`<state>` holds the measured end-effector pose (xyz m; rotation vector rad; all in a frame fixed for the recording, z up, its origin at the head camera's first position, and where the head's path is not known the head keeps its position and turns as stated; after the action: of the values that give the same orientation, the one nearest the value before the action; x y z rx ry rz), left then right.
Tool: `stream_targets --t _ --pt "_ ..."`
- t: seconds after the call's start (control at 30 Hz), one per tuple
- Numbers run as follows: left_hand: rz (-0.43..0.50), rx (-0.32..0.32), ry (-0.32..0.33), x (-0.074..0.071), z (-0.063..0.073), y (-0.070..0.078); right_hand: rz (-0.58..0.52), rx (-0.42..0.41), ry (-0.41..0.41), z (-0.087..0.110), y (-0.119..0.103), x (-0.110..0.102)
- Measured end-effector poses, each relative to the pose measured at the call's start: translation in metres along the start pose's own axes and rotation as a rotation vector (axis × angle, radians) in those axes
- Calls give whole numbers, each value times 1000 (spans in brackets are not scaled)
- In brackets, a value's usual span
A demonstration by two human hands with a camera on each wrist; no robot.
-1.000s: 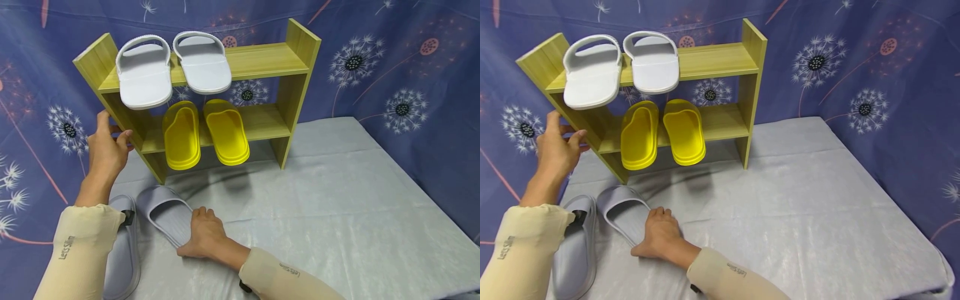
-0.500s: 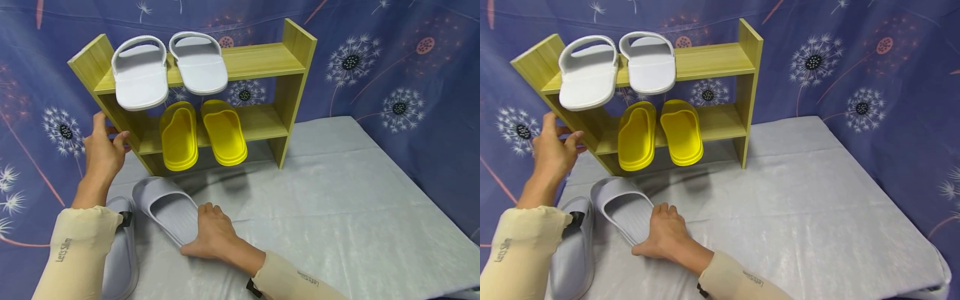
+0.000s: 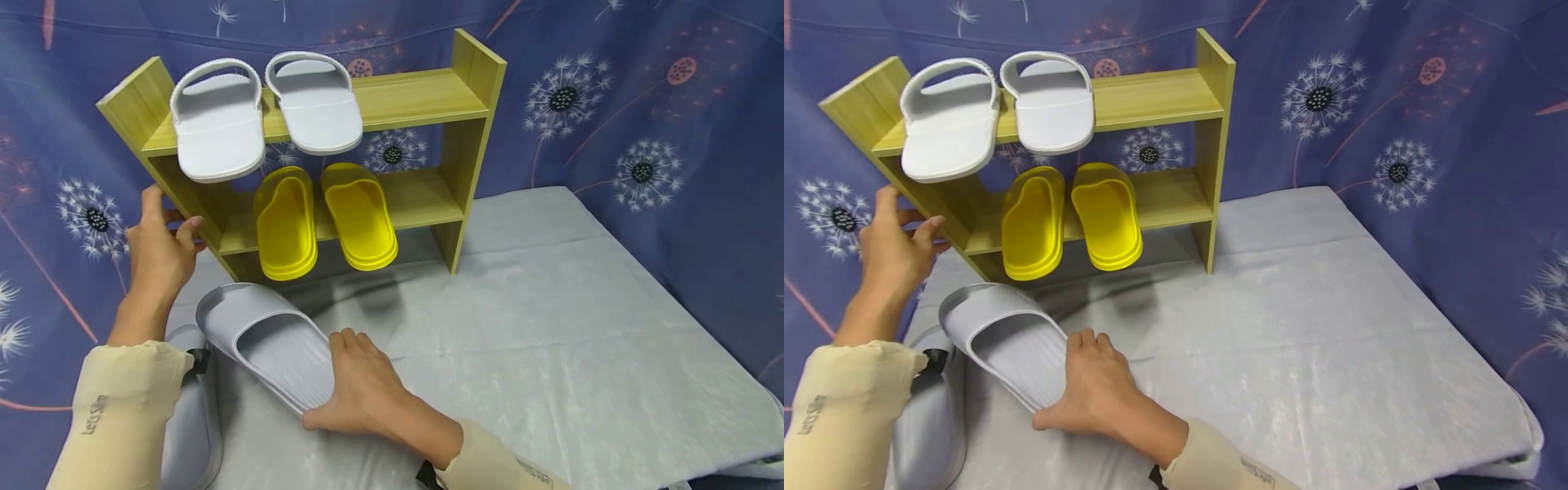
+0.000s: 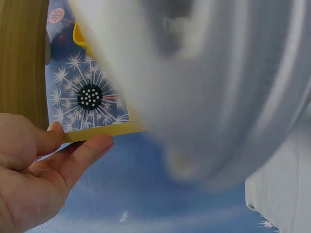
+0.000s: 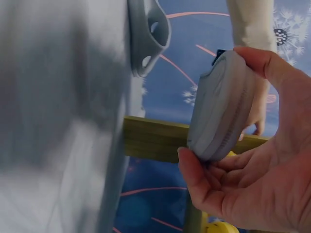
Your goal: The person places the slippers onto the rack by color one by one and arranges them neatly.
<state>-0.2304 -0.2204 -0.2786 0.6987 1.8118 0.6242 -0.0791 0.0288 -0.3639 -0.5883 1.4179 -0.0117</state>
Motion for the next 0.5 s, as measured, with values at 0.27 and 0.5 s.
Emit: stream_targets --t 0.27,0.5 --pt "-5 -14 -14 -2 1 1 -54 -30 39 16 0 -16" --pt "-22 -18 -8 -1 0 1 -81 -17 82 27 6 -30"
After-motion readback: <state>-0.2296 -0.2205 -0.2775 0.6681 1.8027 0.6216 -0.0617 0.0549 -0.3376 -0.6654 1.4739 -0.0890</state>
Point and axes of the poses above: each hand's wrist, its own z-axis away from the middle knuckle, its own x-axis out of the palm, y = z × x, the point moved 2 cm from there along -z, towards the middle knuckle, and after that the axes turned 6 degrees about -y, right-handed, at the moved point
